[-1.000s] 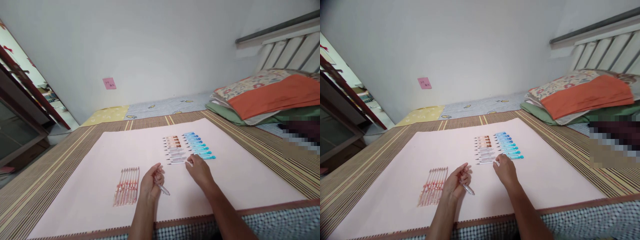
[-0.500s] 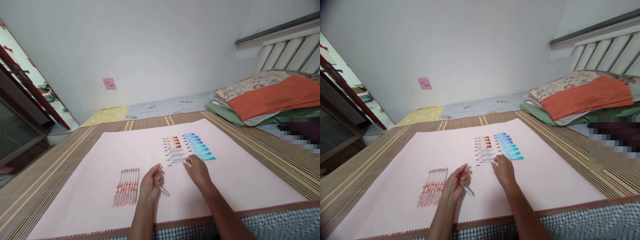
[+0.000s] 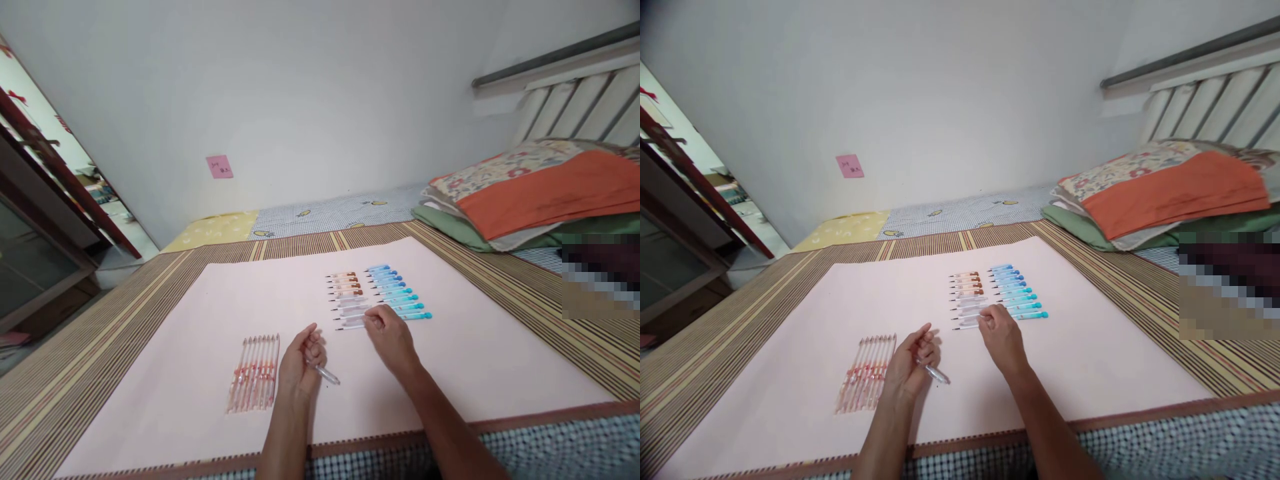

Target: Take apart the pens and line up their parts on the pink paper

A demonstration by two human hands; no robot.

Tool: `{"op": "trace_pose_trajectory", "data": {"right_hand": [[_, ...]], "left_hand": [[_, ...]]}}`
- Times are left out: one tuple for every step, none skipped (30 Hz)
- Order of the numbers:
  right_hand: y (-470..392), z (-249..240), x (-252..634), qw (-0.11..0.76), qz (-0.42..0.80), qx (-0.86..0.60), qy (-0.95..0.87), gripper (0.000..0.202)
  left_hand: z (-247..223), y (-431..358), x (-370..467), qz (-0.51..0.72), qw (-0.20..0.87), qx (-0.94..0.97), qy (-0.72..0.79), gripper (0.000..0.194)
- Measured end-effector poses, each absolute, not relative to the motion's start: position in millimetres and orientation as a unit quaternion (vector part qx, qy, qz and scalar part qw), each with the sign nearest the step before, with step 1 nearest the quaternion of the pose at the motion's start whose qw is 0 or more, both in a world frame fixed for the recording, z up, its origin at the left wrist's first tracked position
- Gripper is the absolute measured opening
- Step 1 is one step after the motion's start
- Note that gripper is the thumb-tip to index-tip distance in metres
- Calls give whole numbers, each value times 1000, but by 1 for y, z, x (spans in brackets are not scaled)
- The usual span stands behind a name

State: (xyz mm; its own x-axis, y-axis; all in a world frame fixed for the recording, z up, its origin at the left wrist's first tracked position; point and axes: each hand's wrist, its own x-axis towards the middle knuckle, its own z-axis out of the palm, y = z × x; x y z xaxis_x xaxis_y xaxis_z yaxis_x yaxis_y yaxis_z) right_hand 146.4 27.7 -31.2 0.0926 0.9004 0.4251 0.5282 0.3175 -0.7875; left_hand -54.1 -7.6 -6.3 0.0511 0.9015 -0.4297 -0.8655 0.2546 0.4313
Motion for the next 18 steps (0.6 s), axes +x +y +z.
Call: {"op": "trace_pose_trajectory", "data": {"right_hand": [[22, -26, 140, 491, 243, -528, -649, 12], [17, -22, 133, 477, 300, -500, -658, 13], [10, -19, 125, 451, 351, -471, -672, 13], [4, -16, 118, 418, 391, -448, -687, 10], [-2, -16, 111, 389, 415, -434, -698, 7], [-7, -16, 104, 363, 429, -427, -708, 6], [-12, -17, 99, 345, 434, -425, -715, 10], [-15, -18, 94, 334, 437, -425, -719, 13], [-17, -20, 91, 329, 439, -423, -721, 13], [-18, -21, 89, 329, 441, -420, -721, 13], [-18, -22, 88, 333, 444, -416, -721, 11], [-18, -22, 87, 338, 446, -410, -720, 9], [-17, -23, 88, 345, 445, -405, -720, 7], [-17, -22, 89, 351, 443, -401, -721, 6], [-16, -22, 90, 355, 439, -398, -723, 5], [-15, -22, 91, 357, 435, -398, -725, 4], [-14, -21, 92, 357, 430, -400, -726, 3], [-14, -20, 94, 355, 425, -405, -727, 3]], "left_hand": [[-5, -7, -54, 621, 717, 19, 315, 6], [-4, -7, -54, 632, 709, 12, 312, 6], [-4, -7, -54, 642, 701, 8, 311, 7], [-4, -7, -53, 653, 691, 7, 311, 9], [-4, -7, -53, 662, 680, 7, 314, 11], [-4, -8, -53, 670, 671, 8, 317, 12], [-4, -8, -53, 676, 664, 10, 318, 13], [-5, -8, -53, 681, 660, 12, 318, 13], [-5, -8, -54, 684, 658, 14, 316, 14], [-4, -9, -54, 685, 657, 15, 314, 14], [-4, -9, -54, 685, 658, 18, 313, 15], [-2, -10, -54, 685, 658, 21, 313, 16], [-1, -10, -54, 684, 657, 25, 315, 18], [1, -11, -54, 684, 657, 28, 317, 20], [4, -12, -54, 683, 657, 29, 319, 23], [6, -13, -53, 682, 657, 30, 321, 25], [8, -13, -53, 681, 656, 29, 324, 27], [9, -14, -52, 680, 655, 28, 328, 28]]}}
